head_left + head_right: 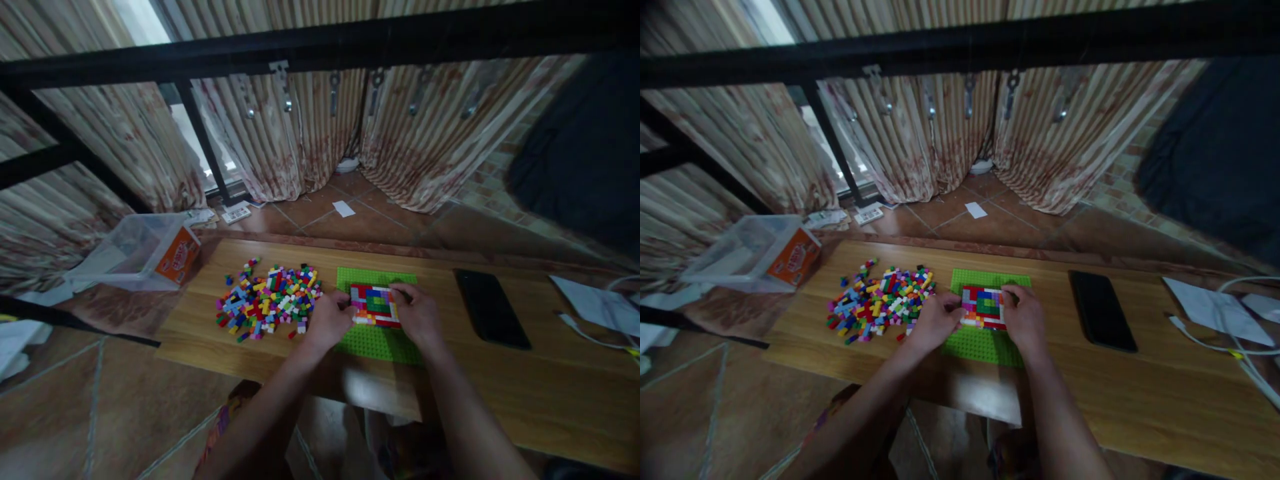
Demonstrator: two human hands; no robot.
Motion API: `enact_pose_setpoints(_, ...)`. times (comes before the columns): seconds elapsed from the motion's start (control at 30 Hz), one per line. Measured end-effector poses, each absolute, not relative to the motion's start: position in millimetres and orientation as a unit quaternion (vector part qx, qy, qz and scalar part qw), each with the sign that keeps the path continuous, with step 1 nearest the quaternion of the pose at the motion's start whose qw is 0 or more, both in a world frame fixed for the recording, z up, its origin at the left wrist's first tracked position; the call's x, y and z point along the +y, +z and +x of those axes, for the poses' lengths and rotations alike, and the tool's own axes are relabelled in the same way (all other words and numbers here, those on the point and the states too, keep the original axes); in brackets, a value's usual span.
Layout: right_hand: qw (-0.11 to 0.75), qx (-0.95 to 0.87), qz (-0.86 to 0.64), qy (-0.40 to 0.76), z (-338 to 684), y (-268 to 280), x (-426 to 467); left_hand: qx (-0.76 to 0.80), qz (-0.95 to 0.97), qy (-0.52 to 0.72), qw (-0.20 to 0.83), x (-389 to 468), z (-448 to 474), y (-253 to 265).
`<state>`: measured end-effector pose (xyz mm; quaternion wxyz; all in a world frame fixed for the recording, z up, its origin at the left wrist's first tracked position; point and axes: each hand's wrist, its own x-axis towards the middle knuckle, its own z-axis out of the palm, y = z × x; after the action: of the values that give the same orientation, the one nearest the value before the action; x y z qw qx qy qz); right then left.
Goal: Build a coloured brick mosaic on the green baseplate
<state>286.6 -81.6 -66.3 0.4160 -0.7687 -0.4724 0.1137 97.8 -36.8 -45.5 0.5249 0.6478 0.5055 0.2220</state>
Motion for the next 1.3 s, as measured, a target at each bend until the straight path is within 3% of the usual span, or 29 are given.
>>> enact_pose_setpoints(0.33,0.305,-0.494,-0.813,0.049,283.5,-64.1,-80.1,0.512,0.721,0.227,0.409,-50.3,91.4,-32.2)
enact_pose_setpoints(0.6,0.252,-0.488,-0.836,-0.010,271.8,-60.3,-74.5,0.506,0.738,0.247,0.373,-49.6,75.1,-20.8)
enact_pose_setpoints(0.7,0.290,-0.516,-0.800,-0.095,256.9,-49.7,-73.4,0.490,0.747,0.257,0.368,-51.5,73.4,-19.3)
enact_pose_setpoints(0.8,0.395,-0.545,-0.728,-0.129,229.2,-36.8,-72.5,0.472,0.750,0.279,0.369,-53.8,75.6,-20.3)
enact_pose_setpoints(0.97,0.507,-0.552,-0.661,-0.030,179.3,-27.8,-70.1,0.455,0.752,0.310,0.362,-55.0,74.5,-19.7)
enact_pose_setpoints(1.3,0.560,-0.477,-0.674,0.070,159.7,-40.4,-61.9,0.465,0.720,0.366,0.364,-56.3,56.6,-13.4)
